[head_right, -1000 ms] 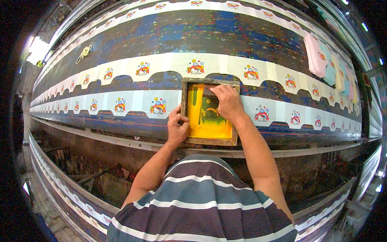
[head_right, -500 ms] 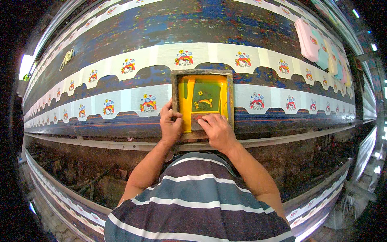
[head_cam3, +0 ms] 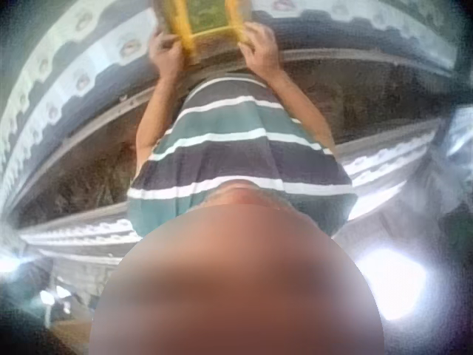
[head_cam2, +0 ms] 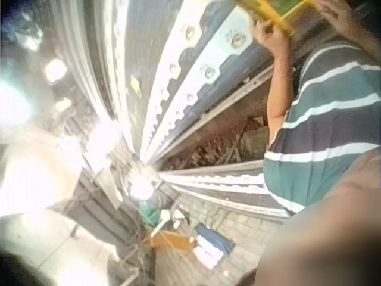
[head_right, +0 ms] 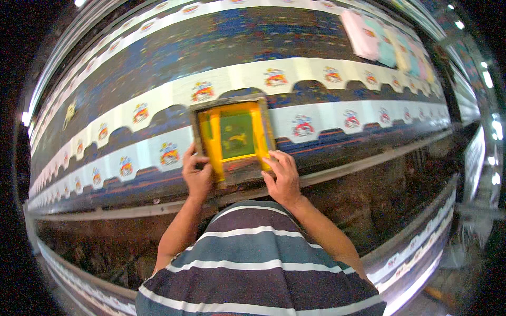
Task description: The person repeatedly rubs a small yellow and green printing block onto a moving conveyor belt of folded fabric items. The person holds the block with both hands and applies pressure to transfer a pattern onto each item as it passes underneath.
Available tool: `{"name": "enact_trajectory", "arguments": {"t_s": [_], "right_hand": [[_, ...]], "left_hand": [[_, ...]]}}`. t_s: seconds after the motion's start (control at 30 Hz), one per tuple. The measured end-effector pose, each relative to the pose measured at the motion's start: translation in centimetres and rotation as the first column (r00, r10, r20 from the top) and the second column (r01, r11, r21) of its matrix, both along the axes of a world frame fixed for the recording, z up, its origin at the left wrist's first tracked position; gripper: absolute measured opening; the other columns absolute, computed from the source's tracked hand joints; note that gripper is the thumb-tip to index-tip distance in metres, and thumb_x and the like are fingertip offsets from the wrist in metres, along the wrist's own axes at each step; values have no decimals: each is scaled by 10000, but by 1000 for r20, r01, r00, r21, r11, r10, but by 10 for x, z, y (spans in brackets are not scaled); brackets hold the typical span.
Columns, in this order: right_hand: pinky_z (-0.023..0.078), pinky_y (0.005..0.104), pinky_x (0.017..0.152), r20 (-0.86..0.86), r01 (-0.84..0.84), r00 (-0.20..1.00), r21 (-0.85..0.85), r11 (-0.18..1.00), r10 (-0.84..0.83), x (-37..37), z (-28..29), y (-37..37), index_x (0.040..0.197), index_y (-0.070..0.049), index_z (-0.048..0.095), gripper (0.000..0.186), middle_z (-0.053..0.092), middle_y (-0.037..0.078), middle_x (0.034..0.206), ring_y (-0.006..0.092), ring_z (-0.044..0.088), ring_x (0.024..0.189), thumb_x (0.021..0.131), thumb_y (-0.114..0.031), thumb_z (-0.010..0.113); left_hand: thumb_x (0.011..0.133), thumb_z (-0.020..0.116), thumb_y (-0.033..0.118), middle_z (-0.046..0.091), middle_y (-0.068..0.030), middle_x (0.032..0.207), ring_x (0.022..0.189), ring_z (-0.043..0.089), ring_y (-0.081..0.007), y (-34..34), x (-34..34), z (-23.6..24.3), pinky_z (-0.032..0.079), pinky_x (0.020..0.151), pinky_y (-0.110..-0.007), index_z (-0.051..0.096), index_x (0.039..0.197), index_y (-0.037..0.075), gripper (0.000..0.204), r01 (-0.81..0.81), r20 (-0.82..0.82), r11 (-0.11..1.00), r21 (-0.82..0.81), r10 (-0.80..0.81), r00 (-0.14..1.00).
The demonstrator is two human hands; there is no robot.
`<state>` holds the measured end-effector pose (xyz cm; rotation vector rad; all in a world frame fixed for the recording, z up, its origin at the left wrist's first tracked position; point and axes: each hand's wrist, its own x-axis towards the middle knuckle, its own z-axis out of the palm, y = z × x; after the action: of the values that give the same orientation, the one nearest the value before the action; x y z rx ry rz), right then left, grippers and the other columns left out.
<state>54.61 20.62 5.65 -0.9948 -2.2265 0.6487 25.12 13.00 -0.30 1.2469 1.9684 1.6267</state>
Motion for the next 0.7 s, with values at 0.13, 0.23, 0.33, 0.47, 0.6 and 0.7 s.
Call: {"name": "enact_trajectory", "arguments": {"t_s": [0.13,0.23,0.33,0.47,0.6,0.7], "right_hand": [[509,506,1210,-151,131,976,-177,975,-159,42,-18,12,1389,-20,738,435,700,212,1458,415,659,1389,961,-49,816],[508,495,1216,-170,135,971,-196,971,-169,79,-23,33,1385,-17,742,434,714,206,1449,404,668,1386,957,-40,810],[507,496,1216,-171,147,969,-187,971,-179,124,-21,59,1377,-15,748,429,723,200,1441,401,672,1382,952,-32,803],[508,493,1215,-166,151,968,-202,968,-186,182,-21,87,1360,-13,752,423,729,195,1446,387,676,1384,939,-17,796],[519,498,1198,-207,107,967,-189,976,-146,217,-24,103,1348,-21,755,401,730,188,1432,394,682,1365,949,-19,793],[532,507,1180,-193,60,977,-134,989,-86,228,-19,108,1335,-31,756,392,724,178,1423,404,684,1351,946,-26,803]], "left_hand": [[808,720,-97,614,-293,1640,1515,572,-431,20,38,15,405,1268,-526,730,896,55,175,16,-16,999,50,-15,1000],[818,719,-96,611,-296,1643,1520,566,-431,43,76,16,396,1273,-520,720,890,55,167,33,-21,996,79,-32,999],[817,723,-91,607,-305,1641,1524,561,-434,71,125,10,389,1284,-516,730,891,49,158,26,-3,995,100,-26,1000],[823,721,-87,624,-296,1629,1520,572,-424,100,179,-2,395,1289,-511,737,899,31,142,33,35,997,72,-36,999],[832,731,-84,630,-292,1632,1488,614,-398,112,207,-12,438,1259,-474,734,903,31,135,16,78,998,53,-20,997],[841,742,-80,626,-277,1650,1464,641,-367,112,210,-16,466,1231,-449,731,906,29,127,0,130,1000,20,-3,991]]}}
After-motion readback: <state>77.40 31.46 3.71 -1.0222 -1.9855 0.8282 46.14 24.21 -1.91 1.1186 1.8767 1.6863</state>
